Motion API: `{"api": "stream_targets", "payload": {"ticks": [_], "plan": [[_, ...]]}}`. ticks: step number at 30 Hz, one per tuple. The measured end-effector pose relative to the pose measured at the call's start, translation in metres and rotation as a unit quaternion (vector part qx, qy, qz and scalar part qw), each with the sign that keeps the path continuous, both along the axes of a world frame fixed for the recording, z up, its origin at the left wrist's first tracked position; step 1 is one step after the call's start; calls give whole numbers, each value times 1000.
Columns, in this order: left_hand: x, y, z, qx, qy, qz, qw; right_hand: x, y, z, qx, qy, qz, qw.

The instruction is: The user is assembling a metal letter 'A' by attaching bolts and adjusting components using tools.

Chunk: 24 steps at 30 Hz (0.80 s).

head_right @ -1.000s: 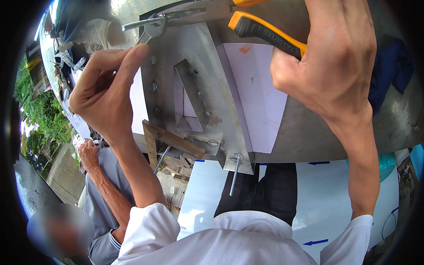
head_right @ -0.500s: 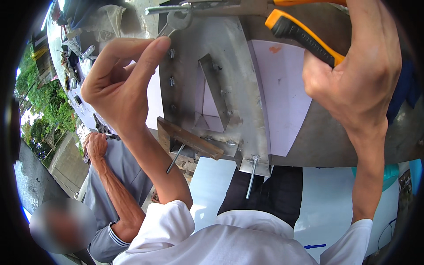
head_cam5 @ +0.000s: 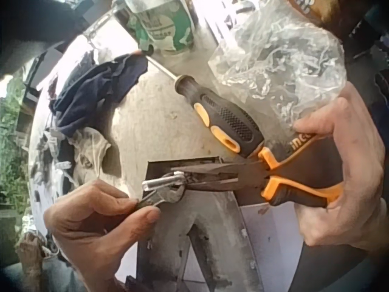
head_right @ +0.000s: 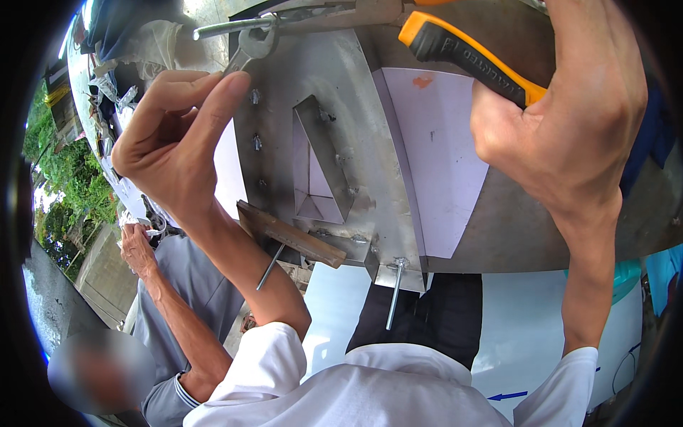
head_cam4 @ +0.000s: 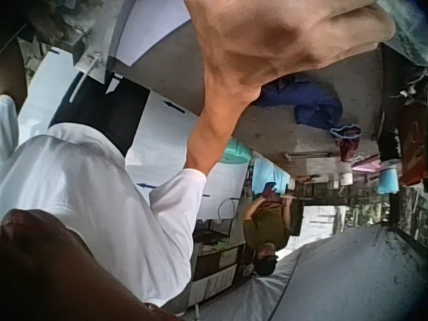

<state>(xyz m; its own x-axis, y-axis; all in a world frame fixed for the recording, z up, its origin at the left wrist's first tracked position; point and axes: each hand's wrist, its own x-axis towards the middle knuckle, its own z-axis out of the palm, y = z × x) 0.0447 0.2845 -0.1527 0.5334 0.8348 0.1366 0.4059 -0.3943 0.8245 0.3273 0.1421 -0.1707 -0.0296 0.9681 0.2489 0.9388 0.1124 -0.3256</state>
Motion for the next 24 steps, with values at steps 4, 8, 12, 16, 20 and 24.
{"api": "stream_targets", "payload": {"ticks": [4,8,12,16,20,24], "plan": [[-2,6,0,19,8,-13,1000,2,-1,-4,3,53,4,999],[-3,8,0,8,6,-12,1000,3,-1,-7,0,66,11,998],[-2,13,0,6,1,-23,1000,6,-4,-7,5,53,13,998],[4,17,0,-16,-39,-45,998,14,-5,-5,-7,31,23,999],[11,16,-2,-34,-33,-52,998,16,-1,-2,-10,58,22,998],[14,19,-5,-39,-51,-70,995,11,3,-1,-7,88,20,996]]}}
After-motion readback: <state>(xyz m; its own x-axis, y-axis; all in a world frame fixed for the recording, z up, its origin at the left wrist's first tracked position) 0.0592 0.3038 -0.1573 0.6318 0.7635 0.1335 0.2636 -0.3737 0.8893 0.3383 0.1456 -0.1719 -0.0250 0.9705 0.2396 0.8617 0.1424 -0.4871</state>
